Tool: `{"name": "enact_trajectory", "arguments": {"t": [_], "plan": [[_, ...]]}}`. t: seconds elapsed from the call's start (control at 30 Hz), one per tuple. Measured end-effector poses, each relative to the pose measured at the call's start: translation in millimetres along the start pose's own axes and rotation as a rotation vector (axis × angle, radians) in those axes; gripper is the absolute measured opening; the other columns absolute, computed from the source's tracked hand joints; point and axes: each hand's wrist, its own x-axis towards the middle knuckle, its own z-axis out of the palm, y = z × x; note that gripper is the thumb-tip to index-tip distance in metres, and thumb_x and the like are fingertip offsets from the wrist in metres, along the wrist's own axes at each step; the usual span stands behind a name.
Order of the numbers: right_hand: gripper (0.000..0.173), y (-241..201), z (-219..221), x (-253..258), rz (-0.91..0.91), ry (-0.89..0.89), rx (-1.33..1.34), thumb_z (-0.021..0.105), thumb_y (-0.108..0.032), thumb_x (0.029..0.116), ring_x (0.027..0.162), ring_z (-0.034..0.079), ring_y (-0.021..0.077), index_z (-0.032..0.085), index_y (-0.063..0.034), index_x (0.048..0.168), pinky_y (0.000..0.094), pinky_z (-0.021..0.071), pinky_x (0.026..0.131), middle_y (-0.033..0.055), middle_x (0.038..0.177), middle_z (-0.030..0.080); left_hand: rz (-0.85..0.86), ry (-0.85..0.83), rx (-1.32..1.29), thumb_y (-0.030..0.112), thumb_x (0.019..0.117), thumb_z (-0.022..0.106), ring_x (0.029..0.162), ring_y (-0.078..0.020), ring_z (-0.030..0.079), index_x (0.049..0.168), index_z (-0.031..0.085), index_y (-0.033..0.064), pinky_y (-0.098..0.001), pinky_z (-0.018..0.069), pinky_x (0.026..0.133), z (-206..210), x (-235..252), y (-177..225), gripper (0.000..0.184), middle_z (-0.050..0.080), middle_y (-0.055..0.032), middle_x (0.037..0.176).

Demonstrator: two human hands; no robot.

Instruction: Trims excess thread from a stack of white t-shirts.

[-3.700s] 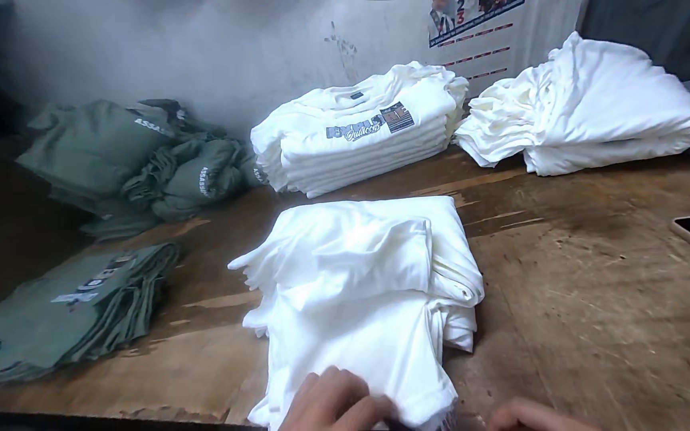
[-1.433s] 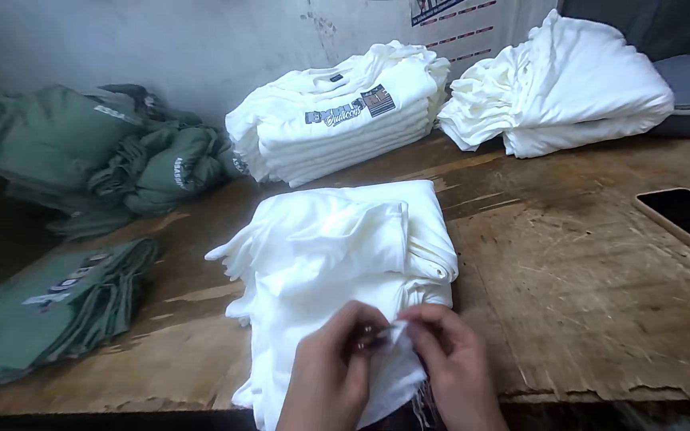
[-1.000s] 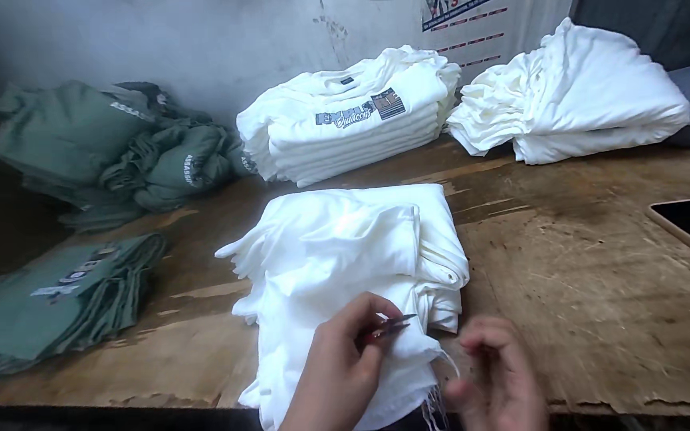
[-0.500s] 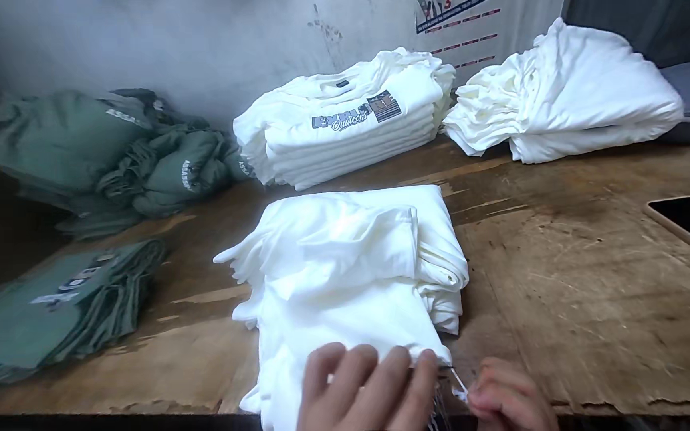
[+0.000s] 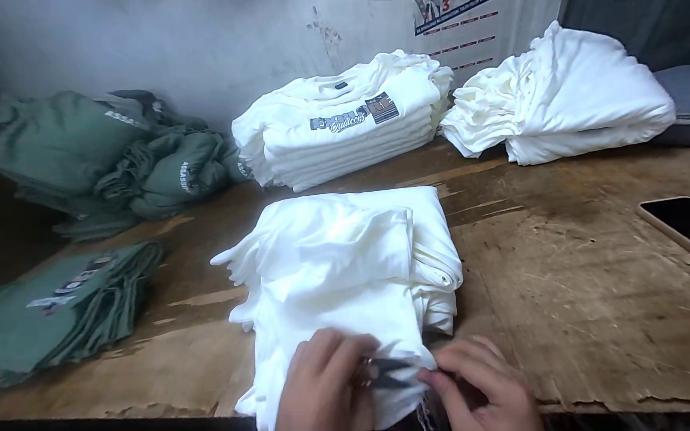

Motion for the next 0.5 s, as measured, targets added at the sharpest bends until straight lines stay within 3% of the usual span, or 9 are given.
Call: {"name": "enact_trajectory", "arguments": {"t": [0.07,0.13,0.17,0.23,0.3,0.37,0.4,0.47,0.5], "plan": [[0.014,1,-9,0,-0.086,0.078,0.058,0.070,-0.024,0.0975,0.083,0.066,0.0046,0.074,-0.0126,0.091,0.0251,0.0513,0.088,-0.0020,0.084,0.071,-0.007,0.075,-0.008,0.004,0.0799,0.066,0.078,-0.0136,0.060,0.094,0.073,0.0088,-0.0253,0.0483,0.069,-13,-3,-4,0.016,0.062,-0.0066,0.082],[0.023,3,-22,-1,-0.075,0.150,0.010,0.058,-0.033,0.1047,0.082,0.062,0.0001,0.067,-0.0146,0.092,0.0175,0.0512,0.081,-0.0043,0.083,0.065,-0.023,0.133,-0.043,0.001,0.0811,0.065,0.076,-0.0068,0.058,0.091,0.072,0.0044,-0.0142,0.0465,0.065,-26,-5,-9,0.013,0.060,-0.0086,0.083],[0.031,4,-25,0,-0.055,0.146,-0.019,0.053,-0.038,0.1066,0.081,0.061,0.0011,0.065,-0.0142,0.092,0.0184,0.0501,0.079,-0.0032,0.083,0.063,-0.035,0.142,-0.066,0.000,0.0810,0.066,0.075,-0.0051,0.057,0.092,0.072,0.0023,-0.0121,0.0459,0.063,-29,-5,-10,0.012,0.059,-0.0094,0.083],[0.039,-2,-21,5,-0.055,0.021,-0.079,0.057,-0.047,0.1023,0.092,0.065,0.0153,0.071,-0.0118,0.097,0.0352,0.0505,0.085,0.0056,0.093,0.070,-0.050,0.109,-0.066,0.002,0.0793,0.069,0.074,-0.0064,0.058,0.098,0.072,0.0012,-0.0140,0.0476,0.062,-27,-6,-7,0.019,0.060,-0.0103,0.085],[0.037,-11,-1,10,-0.098,-0.092,-0.162,0.074,-0.043,0.0914,0.104,0.068,0.0261,0.075,-0.0096,0.108,0.0454,0.0551,0.089,0.0128,0.109,0.072,-0.062,0.038,0.008,0.006,0.0776,0.073,0.078,-0.0175,0.059,0.111,0.072,0.0022,-0.0286,0.0492,0.066,-22,-6,0,0.034,0.062,-0.0127,0.088],[0.014,-12,18,18,-0.150,0.011,-0.234,0.075,-0.024,0.0801,0.083,0.070,0.0185,0.072,-0.0124,0.089,0.0380,0.0548,0.077,0.0052,0.088,0.074,-0.070,0.045,0.069,0.002,0.0724,0.072,0.073,-0.0234,0.060,0.117,0.070,-0.0025,-0.0377,0.0501,0.065,-28,-5,-1,0.045,0.064,-0.0140,0.084],[0.012,-11,21,25,-0.139,0.099,-0.226,0.073,-0.020,0.0775,0.068,0.064,0.0143,0.066,-0.0113,0.082,0.0327,0.0518,0.066,0.0024,0.075,0.068,-0.088,0.079,0.061,0.000,0.0723,0.070,0.066,-0.0189,0.058,0.118,0.067,-0.0072,-0.0340,0.0496,0.060,-39,-1,-5,0.047,0.064,-0.0122,0.077],[0.013,-15,19,45,-0.017,0.162,-0.088,0.067,-0.014,0.0804,0.051,0.055,0.0050,0.062,-0.0065,0.089,0.0231,0.0470,0.048,-0.0031,0.062,0.059,-0.195,0.137,-0.093,-0.004,0.0738,0.065,0.056,-0.0047,0.054,0.123,0.061,-0.0101,-0.0218,0.0465,0.051,-72,16,-15,0.050,0.065,-0.0044,0.074],[0.019,-20,17,57,0.056,0.102,0.061,0.063,-0.011,0.0871,0.051,0.058,0.0021,0.063,-0.0032,0.104,0.0218,0.0493,0.046,-0.0052,0.064,0.063,-0.263,0.153,-0.227,-0.001,0.0767,0.064,0.057,-0.0006,0.056,0.126,0.061,-0.0053,-0.0190,0.0480,0.050,-86,28,-19,0.050,0.068,0.0004,0.080]]}}
